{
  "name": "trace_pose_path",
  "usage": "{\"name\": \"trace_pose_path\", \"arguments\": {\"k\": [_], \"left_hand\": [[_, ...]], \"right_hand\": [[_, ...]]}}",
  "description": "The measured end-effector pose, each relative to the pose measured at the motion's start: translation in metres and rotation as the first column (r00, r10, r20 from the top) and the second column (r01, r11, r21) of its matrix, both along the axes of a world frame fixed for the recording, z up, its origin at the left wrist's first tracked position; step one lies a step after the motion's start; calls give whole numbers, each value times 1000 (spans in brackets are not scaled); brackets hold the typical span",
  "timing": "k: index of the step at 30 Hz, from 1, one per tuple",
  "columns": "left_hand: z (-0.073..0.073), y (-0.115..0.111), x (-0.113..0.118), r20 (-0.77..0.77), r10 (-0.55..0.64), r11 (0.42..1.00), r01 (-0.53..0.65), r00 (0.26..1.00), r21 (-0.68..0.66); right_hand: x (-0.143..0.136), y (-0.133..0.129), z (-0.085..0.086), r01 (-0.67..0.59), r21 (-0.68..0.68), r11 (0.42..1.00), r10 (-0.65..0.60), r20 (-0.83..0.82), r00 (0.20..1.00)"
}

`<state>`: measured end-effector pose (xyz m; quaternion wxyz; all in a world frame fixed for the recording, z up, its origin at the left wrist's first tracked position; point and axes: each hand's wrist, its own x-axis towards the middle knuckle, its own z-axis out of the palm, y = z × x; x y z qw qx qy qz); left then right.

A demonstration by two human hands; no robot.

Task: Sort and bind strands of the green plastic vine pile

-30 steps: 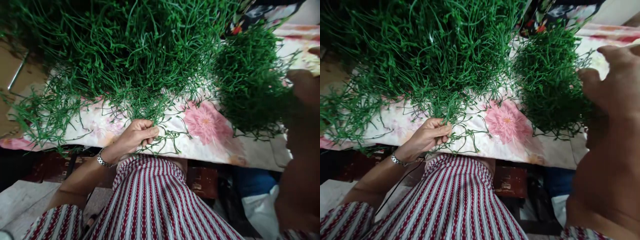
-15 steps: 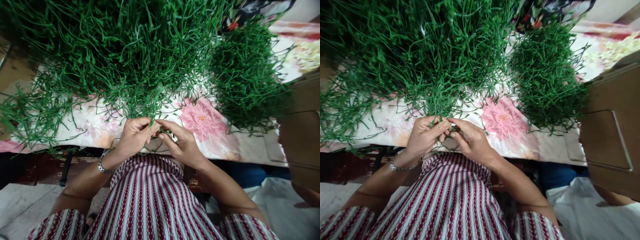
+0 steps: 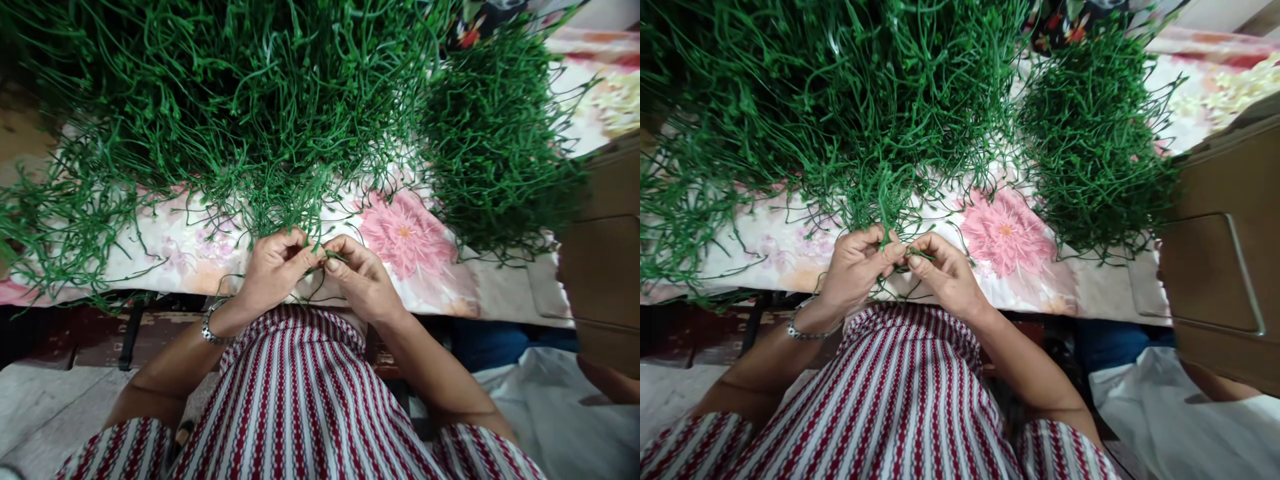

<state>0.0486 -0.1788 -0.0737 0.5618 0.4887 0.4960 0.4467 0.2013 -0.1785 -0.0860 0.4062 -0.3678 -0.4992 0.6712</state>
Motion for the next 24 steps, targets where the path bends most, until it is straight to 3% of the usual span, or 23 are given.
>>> {"name": "trace_pose_path", "arguments": {"k": [4, 8, 11, 18, 21, 24], "left_hand": [[-1, 1, 0, 9, 10, 1000, -10, 1000, 20], [-2, 1, 3, 150, 77, 995, -84, 986, 47], [0, 0, 6, 278, 88, 996, -93, 957, 3], [8, 1, 9, 461, 84, 988, -14, 884, -153], [9, 1, 8, 494, 94, 982, 1, 864, -189], [10, 2, 5, 552, 31, 969, 111, 833, -221]], "right_hand": [[3, 0, 1, -4, 1, 1000, 4, 30, 1000], [6, -2, 10, -48, 99, 994, 26, 216, 976], [7, -3, 14, -119, 118, 986, 84, 264, 961], [3, -5, 8, -176, 142, 974, 161, 111, 981], [2, -6, 5, -142, 162, 977, 114, 171, 979], [2, -6, 4, -127, 192, 973, 95, 167, 981]]}}
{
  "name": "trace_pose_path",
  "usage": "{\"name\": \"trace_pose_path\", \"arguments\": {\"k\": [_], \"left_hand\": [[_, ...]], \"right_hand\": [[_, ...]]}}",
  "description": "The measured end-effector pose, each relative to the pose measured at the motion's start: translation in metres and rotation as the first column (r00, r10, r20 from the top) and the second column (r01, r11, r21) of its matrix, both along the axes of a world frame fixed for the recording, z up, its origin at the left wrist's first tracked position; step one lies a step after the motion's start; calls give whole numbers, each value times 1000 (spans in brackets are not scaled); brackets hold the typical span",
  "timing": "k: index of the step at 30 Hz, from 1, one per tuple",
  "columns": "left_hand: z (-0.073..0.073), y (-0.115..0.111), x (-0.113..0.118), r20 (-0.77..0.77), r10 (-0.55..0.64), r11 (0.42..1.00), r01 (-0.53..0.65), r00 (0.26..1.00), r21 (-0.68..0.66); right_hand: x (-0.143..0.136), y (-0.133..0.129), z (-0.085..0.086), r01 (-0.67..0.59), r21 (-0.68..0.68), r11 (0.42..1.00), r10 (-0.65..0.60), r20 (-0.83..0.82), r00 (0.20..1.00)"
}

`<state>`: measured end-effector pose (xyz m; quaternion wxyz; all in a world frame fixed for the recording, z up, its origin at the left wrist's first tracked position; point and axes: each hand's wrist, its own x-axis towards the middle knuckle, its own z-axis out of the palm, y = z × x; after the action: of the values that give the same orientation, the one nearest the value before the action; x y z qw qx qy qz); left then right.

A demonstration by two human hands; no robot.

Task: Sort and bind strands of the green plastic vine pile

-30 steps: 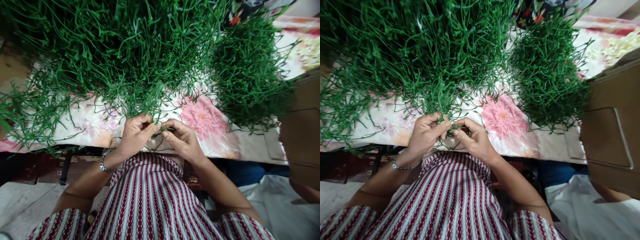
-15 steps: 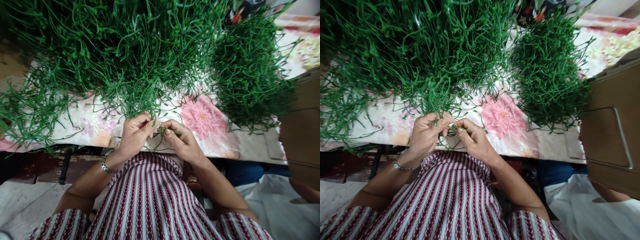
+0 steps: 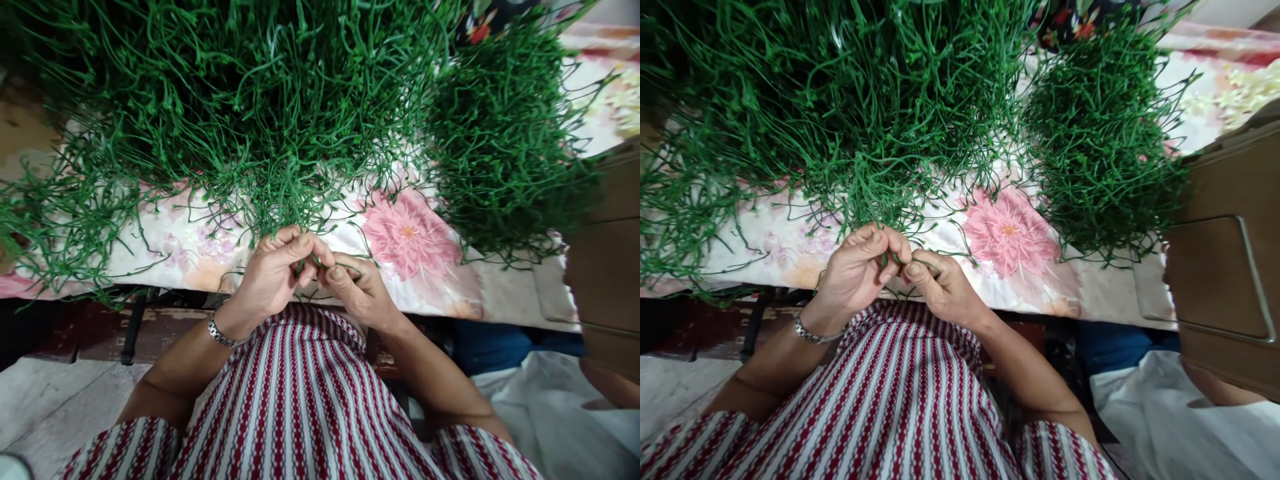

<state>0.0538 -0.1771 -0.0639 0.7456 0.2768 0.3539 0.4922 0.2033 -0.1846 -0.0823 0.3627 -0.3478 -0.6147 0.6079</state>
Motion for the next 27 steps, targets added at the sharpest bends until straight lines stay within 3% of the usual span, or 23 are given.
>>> {"name": "trace_pose_path", "arguments": {"k": [4, 10, 12, 14, 16, 18, 21, 23, 25, 27], "left_hand": [[3, 0, -2, 62, -116, 992, 118, 991, -37], [5, 2, -3, 181, -96, 992, 109, 979, -62], [6, 4, -4, 181, -58, 996, 68, 982, -52], [8, 7, -6, 145, -14, 999, 19, 989, -35], [9, 10, -7, 121, 40, 999, -38, 992, -17], [10, 13, -5, 123, 79, 997, -79, 989, -1], [12, 14, 0, 141, 112, 993, -116, 984, 17], [13, 13, 5, 143, 157, 987, -160, 977, 8], [12, 13, 9, 133, 215, 977, -213, 968, -25], [11, 13, 10, 131, 264, 964, -258, 955, -66]], "right_hand": [[0, -2, -2, -116, -6, 993, 115, -87, 990], [6, -7, -2, -272, -75, 959, 256, -171, 951], [13, -5, 0, -181, -84, 980, 168, -147, 975], [21, -1, 4, -4, -22, 1000, 3, -67, 998], [26, 3, 11, 139, 122, 983, -144, 33, 989], [24, 5, 16, 196, 314, 929, -250, 142, 958], [12, 7, 16, 119, 638, 761, -402, 320, 858], [2, 8, 11, 28, 766, 642, -475, 369, 799], [-6, 7, 4, 3, 781, 624, -480, 381, 790], [-12, 5, -1, 52, 731, 681, -467, 378, 799]]}}
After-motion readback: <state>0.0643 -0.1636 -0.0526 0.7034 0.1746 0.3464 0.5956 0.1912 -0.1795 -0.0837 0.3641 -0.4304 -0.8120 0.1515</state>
